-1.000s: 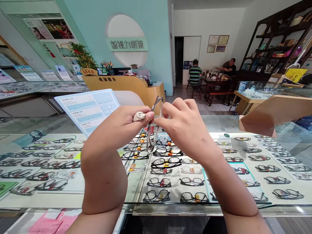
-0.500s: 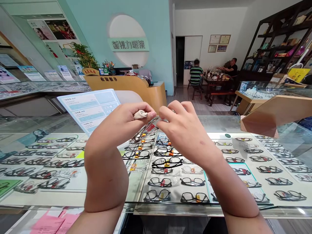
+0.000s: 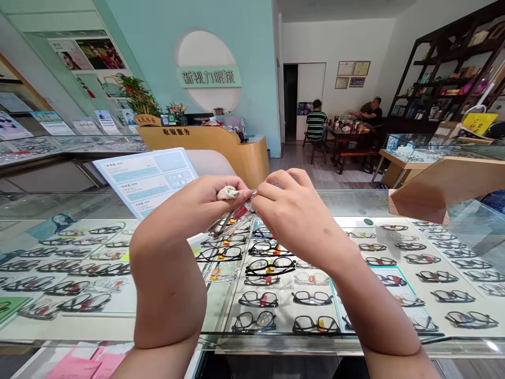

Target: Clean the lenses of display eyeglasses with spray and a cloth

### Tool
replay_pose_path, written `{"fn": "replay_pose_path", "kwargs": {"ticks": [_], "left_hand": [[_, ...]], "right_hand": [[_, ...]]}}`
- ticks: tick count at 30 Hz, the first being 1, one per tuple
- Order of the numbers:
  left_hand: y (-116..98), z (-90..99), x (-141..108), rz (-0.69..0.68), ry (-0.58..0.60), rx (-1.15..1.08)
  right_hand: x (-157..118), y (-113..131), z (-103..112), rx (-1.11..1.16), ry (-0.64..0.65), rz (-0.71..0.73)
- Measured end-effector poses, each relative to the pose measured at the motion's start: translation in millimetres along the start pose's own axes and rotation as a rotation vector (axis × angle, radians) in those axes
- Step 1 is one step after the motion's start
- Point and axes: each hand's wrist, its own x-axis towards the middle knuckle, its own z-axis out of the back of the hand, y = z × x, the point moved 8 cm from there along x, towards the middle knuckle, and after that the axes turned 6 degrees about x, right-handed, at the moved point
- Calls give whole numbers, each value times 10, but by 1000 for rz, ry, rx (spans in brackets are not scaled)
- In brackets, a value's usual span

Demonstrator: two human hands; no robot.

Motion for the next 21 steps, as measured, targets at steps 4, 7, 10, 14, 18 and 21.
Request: {"fn": "replay_pose_path", "kwargs": {"ticks": [4, 7, 10, 14, 18, 21], "left_hand": [[11, 9, 13, -14, -20, 17], [17, 26, 31, -24, -49, 4], [12, 22, 51, -33, -37, -37], [-30, 15, 76, -71, 5, -83], [4, 58, 101, -31, -38, -142], [87, 141, 113, 20, -144, -167]], "right_hand": [[0, -18, 7, 7, 0, -12], [5, -39, 30, 20, -10, -26], [1, -58, 42, 29, -7, -35], [-19, -68, 60, 30, 1, -34], [-34, -83, 82, 36, 0, -40], [-43, -124, 79, 39, 11, -62]]}}
